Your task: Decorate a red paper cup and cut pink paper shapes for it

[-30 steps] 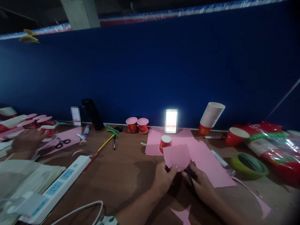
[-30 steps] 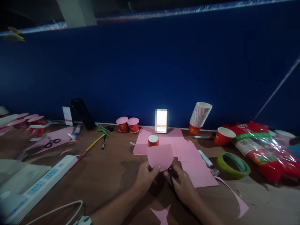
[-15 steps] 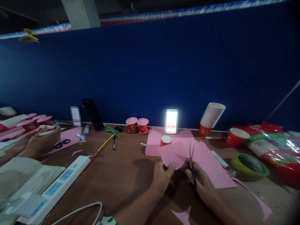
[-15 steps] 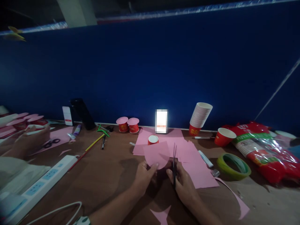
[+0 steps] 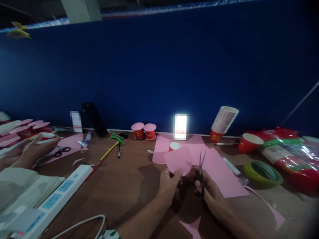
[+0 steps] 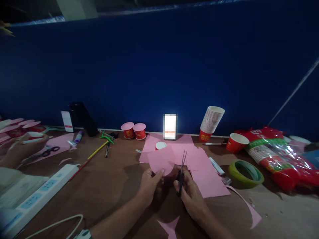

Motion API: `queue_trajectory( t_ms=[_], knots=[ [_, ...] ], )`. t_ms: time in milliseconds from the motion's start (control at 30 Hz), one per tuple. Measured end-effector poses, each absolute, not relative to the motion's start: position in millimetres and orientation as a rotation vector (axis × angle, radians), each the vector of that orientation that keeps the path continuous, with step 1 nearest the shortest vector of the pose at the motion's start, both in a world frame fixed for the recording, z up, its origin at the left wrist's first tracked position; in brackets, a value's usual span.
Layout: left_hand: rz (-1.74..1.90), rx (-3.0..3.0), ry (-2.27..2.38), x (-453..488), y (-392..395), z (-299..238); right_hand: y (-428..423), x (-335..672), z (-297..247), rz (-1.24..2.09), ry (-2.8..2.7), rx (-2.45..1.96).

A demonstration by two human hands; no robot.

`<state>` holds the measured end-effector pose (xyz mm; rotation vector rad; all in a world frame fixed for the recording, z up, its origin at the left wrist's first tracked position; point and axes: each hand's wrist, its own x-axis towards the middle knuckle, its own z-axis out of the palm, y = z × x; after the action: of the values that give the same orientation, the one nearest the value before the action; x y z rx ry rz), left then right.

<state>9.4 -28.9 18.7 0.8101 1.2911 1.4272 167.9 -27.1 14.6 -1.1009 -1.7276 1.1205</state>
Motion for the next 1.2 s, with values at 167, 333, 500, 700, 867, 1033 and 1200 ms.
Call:
queue_trajectory(
  t_ms=[167,333,500,700,867,1033,1200],
  knots=[
    [1.423,0.719,1.252,10.9,-31.6,20.9,-32.5,163.6,19.7,1.097,-1.78,-1.09],
    [1.429,0.683,1.221,12.8,-33.6,19.2,-32.7,163.3,24.3,1.076,-1.839,-1.07],
    [1.416,0.678,1.212,14.5,-35.1,16.7,-33.6,162.3,24.2,1.041,-1.9,-1.051],
    [1.417,0.679,1.203,18.0,-38.3,20.3,-33.8,160.3,25.7,1.036,-1.915,-1.035],
    [1.399,0.674,1.16,19.1,-39.8,20.9,-35.1,158.7,27.9,1.032,-1.909,-1.06],
    [1.386,0.688,1.177,19.5,-39.6,18.4,-36.2,158.2,29.3,1.077,-1.893,-1.023],
    [1.368,0.746,1.162,18.3,-39.5,15.2,-34.8,158.4,27.4,1.067,-1.901,-1.031]
  ],
)
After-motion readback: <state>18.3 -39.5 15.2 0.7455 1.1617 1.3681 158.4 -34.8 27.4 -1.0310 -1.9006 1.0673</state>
